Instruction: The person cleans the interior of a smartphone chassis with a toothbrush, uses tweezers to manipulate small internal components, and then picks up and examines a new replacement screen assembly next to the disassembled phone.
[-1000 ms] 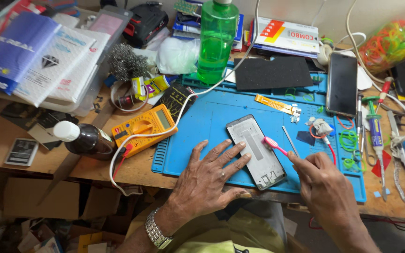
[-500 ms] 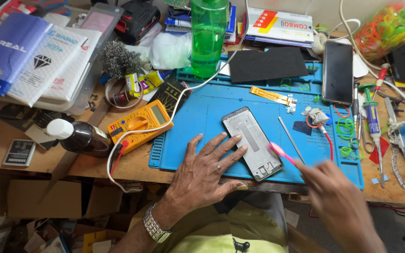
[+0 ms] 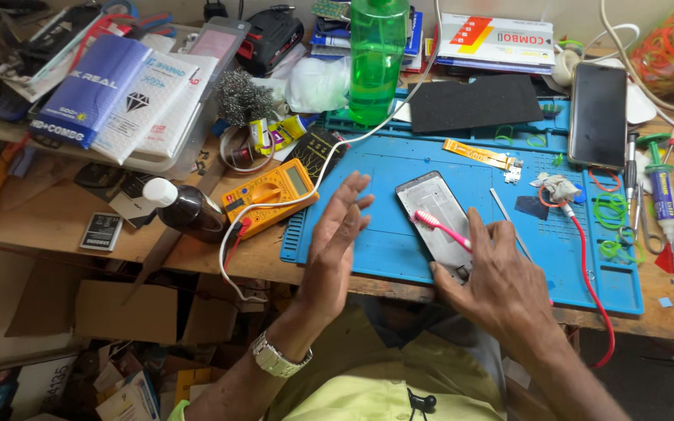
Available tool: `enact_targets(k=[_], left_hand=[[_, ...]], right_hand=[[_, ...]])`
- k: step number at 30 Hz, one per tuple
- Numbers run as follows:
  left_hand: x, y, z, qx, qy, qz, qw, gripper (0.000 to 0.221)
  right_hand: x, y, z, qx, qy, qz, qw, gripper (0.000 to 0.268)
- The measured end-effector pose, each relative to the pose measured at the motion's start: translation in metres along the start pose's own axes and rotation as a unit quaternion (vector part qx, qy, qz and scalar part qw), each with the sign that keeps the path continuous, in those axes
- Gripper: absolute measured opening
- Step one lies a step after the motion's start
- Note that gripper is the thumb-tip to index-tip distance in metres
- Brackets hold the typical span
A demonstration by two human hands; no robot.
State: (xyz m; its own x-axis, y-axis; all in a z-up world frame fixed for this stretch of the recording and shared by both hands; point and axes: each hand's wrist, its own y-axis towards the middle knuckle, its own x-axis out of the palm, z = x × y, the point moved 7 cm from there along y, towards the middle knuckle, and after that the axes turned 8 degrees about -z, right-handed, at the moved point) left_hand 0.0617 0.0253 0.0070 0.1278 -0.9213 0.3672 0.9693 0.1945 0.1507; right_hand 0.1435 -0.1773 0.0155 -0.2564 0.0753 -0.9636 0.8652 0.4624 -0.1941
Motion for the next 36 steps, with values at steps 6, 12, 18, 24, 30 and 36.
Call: enact_targets(k=[6,12,18,24,30,36], left_hand=[[0.015,0.050,-0.045,-0.128,-0.185,0.016,0.974,0.077],[0.049,0.146,-0.047,-0.024,-0.318,-0.083,0.944,0.087],[0.049,0.178,-0.053,0.047,-0.364,-0.218,0.904,0.087],[0.036,0.177,-0.071,-0.050,-0.350,-0.115,0.928,0.088],[0.037,0.177,-0.058,0.015,-0.401,-0.221,0.889,0.090],[0.006,0.192,-0.063,0.014,-0.368,-0.079,0.926,0.085]], right_hand=[[-0.037,0.004,0.005,-0.058,0.160,0.072,0.983,0.097],[-0.043,0.032,-0.009,-0.106,0.162,0.122,0.973,0.085],[-0.069,0.068,0.007,-0.147,0.247,0.260,0.922,0.044],[-0.066,0.074,-0.030,-0.209,0.219,0.312,0.901,0.052],[-0.031,0.054,-0.042,-0.213,0.170,0.215,0.938,0.058],[-0.025,0.017,0.002,-0.089,0.095,0.043,0.991,0.058]])
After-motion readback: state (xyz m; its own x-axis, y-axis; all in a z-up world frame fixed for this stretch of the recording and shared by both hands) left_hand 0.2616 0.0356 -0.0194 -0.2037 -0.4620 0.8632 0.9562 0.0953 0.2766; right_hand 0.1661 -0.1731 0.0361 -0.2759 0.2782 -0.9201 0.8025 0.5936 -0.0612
